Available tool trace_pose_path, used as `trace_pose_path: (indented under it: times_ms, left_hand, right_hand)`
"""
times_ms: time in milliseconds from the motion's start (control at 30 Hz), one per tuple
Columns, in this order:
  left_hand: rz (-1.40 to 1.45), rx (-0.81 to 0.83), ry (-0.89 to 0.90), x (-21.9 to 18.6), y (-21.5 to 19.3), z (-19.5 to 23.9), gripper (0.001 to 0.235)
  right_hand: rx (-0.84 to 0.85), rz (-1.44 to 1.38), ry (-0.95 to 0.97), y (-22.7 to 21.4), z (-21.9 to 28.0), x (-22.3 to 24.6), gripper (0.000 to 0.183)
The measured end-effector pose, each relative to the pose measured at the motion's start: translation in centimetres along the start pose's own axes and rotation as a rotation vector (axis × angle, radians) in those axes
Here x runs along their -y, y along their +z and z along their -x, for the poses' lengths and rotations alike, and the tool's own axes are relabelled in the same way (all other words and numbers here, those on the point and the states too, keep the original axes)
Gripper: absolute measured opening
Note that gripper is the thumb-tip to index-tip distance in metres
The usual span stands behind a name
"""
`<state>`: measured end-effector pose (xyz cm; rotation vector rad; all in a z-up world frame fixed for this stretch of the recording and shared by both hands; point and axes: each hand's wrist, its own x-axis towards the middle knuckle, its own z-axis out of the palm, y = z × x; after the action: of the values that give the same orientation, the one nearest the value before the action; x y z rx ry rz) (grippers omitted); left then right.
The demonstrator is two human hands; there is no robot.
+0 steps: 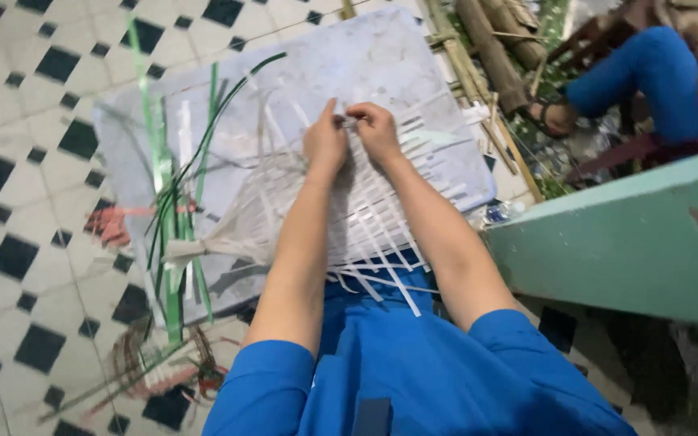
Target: The person is manually weaving white and green plastic strips together on a flat surface to create a woven material.
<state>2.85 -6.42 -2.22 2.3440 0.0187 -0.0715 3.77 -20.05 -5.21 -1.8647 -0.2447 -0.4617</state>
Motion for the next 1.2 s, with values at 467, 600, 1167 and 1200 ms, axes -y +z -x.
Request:
trace_pose_path:
  times_ms: [467,600,1167,1200]
  left_hand:
    - [0.153,-0.161,0.152,-2.7,0.9,1.5,0.025]
    - [0.204,-0.241,0.198,-2.0,1.7,1.6,0.022]
    - [0.252,-0.327,0.156,-1.2,2.8,1.0,0.022]
    - [0.269,-0.337,0.157,-1.3,2.5,1.0,0.023]
  right_hand:
    - [-0.243,0.152,-0.251,-1.0,0.5,3.4,0.028]
    - [-0.334,0.361,-0.335,-0.9,0.8,2.5,0.021]
    - [-0.326,0.506,-0.167,-0.4,1.3,1.3,0.03]
    - [-0.317,0.511,-0.12,-0.2,1.1,1.7,0.028]
